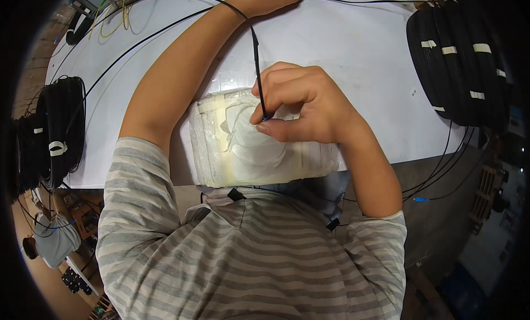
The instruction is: The recorder uses a digital microscope and a probe to inspect the end of a fiber optic or electrical connector.
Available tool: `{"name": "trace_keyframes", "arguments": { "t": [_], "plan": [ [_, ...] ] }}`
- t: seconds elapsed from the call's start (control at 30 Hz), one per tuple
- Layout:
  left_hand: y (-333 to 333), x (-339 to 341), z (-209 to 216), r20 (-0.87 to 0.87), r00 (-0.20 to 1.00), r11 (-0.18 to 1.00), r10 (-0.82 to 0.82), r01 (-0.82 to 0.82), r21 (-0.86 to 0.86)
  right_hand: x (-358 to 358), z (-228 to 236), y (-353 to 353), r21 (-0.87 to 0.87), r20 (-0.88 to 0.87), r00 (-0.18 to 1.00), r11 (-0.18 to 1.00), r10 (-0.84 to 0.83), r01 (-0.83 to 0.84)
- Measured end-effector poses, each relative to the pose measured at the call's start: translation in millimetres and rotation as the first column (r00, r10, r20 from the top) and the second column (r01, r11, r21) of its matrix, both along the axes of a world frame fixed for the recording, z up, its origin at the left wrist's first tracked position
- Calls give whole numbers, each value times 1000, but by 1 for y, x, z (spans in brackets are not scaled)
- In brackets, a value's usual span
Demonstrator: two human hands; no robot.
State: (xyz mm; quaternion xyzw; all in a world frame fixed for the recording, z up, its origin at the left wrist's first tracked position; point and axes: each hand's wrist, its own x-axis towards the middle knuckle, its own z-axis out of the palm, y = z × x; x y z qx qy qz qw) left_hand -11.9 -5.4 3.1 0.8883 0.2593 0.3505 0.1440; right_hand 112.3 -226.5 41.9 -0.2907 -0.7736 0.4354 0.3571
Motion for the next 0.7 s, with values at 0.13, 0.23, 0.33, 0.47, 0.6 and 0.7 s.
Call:
{"name": "trace_keyframes", "arguments": {
  "t": [0.13,0.23,0.33,0.47,0.6,0.7],
  "plan": [
    [3,1,-2,3,1000,1000,2,-2,25,-3,-2,-5,-171,-98,981,974,-169,151],
    [3,0,-1,10,1000,1000,-10,10,4,0,-4,0,4,-40,999,1000,-10,11],
    [2,1,-1,9,1000,1000,-10,10,16,-2,-6,-3,-29,-17,994,994,-103,103],
    [0,1,2,-21,1000,1000,6,-7,-13,3,-5,0,-24,-73,997,1000,-6,4],
    [4,1,0,-29,999,1000,18,-19,-8,-1,1,1,36,3,1000,999,-12,12],
    [3,2,0,-39,999,1000,25,-25,-9,1,-6,-1,-20,-65,997,999,-29,27]
  ]
}}
